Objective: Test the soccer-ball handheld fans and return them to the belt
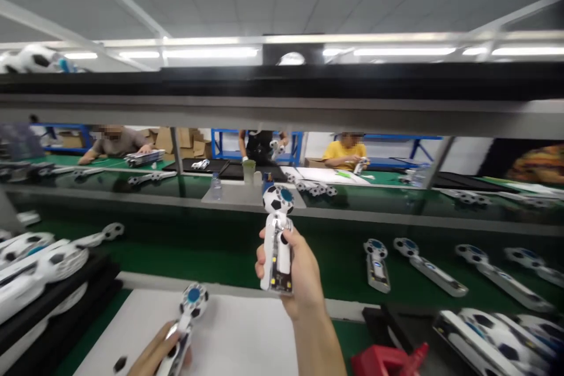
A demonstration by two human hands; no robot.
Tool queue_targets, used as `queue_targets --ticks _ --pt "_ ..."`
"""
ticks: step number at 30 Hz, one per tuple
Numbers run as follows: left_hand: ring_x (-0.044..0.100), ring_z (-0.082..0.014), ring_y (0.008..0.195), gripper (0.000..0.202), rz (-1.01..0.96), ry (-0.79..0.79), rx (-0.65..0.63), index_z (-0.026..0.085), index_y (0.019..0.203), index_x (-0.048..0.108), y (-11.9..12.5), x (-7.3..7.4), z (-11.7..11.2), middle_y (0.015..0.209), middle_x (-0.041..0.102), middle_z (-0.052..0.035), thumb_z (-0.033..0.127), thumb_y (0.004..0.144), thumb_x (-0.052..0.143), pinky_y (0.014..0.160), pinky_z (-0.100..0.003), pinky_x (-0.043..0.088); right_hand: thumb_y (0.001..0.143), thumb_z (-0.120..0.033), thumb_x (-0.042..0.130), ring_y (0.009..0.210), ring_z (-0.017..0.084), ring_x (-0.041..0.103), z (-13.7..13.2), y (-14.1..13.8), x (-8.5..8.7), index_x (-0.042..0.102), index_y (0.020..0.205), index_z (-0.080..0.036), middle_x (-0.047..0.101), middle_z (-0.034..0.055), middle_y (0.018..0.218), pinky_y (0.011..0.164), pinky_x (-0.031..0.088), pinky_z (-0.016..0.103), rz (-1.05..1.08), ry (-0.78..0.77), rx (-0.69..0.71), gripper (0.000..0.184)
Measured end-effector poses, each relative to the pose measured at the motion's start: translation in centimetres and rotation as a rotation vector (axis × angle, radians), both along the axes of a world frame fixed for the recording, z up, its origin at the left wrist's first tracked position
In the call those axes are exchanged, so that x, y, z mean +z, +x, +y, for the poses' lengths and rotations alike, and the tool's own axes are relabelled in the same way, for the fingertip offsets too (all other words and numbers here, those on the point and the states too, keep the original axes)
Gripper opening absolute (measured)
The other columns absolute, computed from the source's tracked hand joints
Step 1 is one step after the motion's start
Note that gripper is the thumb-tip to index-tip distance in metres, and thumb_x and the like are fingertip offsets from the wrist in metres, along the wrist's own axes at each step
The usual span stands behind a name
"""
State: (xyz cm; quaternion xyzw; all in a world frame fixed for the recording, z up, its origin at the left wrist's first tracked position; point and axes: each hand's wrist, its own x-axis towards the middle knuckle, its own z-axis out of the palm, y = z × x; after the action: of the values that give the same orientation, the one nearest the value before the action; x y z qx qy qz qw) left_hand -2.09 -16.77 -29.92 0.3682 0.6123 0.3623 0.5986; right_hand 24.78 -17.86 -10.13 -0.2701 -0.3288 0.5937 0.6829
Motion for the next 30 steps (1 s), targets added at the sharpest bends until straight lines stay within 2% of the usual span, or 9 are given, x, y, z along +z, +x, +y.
queue_targets --ticks 4,9,12,16,19,21,23,26,30 --pt "0.056 -0.0151 0.040 0.072 -0.225 0.077 -0.040 0.025 0.121 0.050 1.0 1.0 -1.9 0.083 0.068 -0.0023 0.069 0.068 0.071 0.033 -0.027 0.042 0.088 -0.035 0.054 0.042 0.018 0.058 0.3 -2.0 0.1 0.058 0.094 -0.016 0.063 0.0032 0.057 0.041 0.042 0.025 -0.106 -0.032 -0.020 0.020" --pt "0.055 -0.0133 0.042 0.059 -0.359 0.157 -0.125 0.025 0.119 0.041 1.1 2.0 -2.5 0.083 0.064 -0.0005 0.061 0.080 0.066 0.034 -0.024 0.040 0.086 -0.033 0.054 0.041 0.017 0.057 -0.4 -4.3 0.1 0.055 0.091 -0.018 0.063 0.0009 0.058 0.040 0.043 0.026 -0.234 -0.019 -0.100 0.015" --pt "0.057 -0.0136 0.046 0.046 -0.363 0.191 -0.192 0.023 0.111 0.043 0.5 2.0 -2.9 0.085 0.064 -0.0010 0.057 0.085 0.062 0.037 -0.026 0.044 0.084 -0.034 0.055 0.040 0.016 0.057 -1.3 -5.8 -2.7 0.052 0.092 -0.020 0.064 -0.0007 0.066 0.037 0.042 0.026 -0.282 -0.116 -0.129 0.016" --pt "0.057 -0.0129 0.047 0.038 -0.374 0.202 -0.240 0.022 0.106 0.044 -0.1 2.4 -3.1 0.092 0.065 -0.0029 0.052 0.088 0.060 0.038 -0.026 0.044 0.085 -0.040 0.057 0.039 0.015 0.056 -4.0 -7.8 -9.2 0.049 0.097 -0.021 0.065 -0.0013 0.066 0.037 0.040 0.024 -0.360 -0.345 -0.046 0.023" --pt "0.059 -0.0121 0.050 0.040 -0.398 0.156 -0.264 0.025 0.114 0.042 -0.6 3.1 -3.0 0.104 0.065 -0.0049 0.051 0.089 0.060 0.042 -0.026 0.045 0.086 -0.043 0.059 0.043 0.016 0.059 -6.1 -9.1 -13.4 0.049 0.103 -0.020 0.067 0.0014 0.068 0.039 0.039 0.024 -0.363 -0.456 -0.003 0.031" --pt "0.061 -0.0126 0.054 0.042 -0.418 0.100 -0.278 0.026 0.120 0.040 -0.9 3.6 -3.0 0.112 0.063 -0.0068 0.050 0.090 0.058 0.046 -0.027 0.047 0.086 -0.045 0.059 0.049 0.017 0.063 -7.0 -9.4 -15.3 0.048 0.108 -0.019 0.069 0.0035 0.072 0.044 0.040 0.025 -0.351 -0.503 0.022 0.036" --pt "0.064 -0.0141 0.062 0.046 -0.456 0.054 -0.300 0.027 0.125 0.038 -1.1 3.7 -3.1 0.119 0.061 -0.0086 0.041 0.088 0.061 0.052 -0.028 0.049 0.083 -0.041 0.062 0.056 0.018 0.065 -7.5 -9.4 -16.4 0.047 0.112 -0.020 0.071 0.0046 0.078 0.050 0.044 0.026 -0.322 -0.507 0.054 0.039" --pt "0.067 -0.0174 0.076 0.063 -0.495 0.020 -0.365 0.027 0.131 0.035 -1.2 3.5 -3.4 0.127 0.057 -0.0104 0.021 0.077 0.068 0.063 -0.031 0.053 0.074 -0.027 0.065 0.065 0.018 0.066 -7.8 -8.8 -17.2 0.047 0.117 -0.019 0.072 0.0053 0.085 0.061 0.048 0.028 -0.292 -0.456 0.141 0.047" --pt "0.066 -0.0197 0.086 0.072 -0.488 0.066 -0.450 0.027 0.137 0.032 -1.2 2.8 -4.0 0.130 0.054 -0.0120 0.021 0.077 0.071 0.071 -0.034 0.054 0.072 -0.022 0.065 0.073 0.019 0.066 -8.0 -8.2 -17.3 0.042 0.130 -0.021 0.071 0.0053 0.093 0.064 0.048 0.029 -0.311 -0.408 0.178 0.062"
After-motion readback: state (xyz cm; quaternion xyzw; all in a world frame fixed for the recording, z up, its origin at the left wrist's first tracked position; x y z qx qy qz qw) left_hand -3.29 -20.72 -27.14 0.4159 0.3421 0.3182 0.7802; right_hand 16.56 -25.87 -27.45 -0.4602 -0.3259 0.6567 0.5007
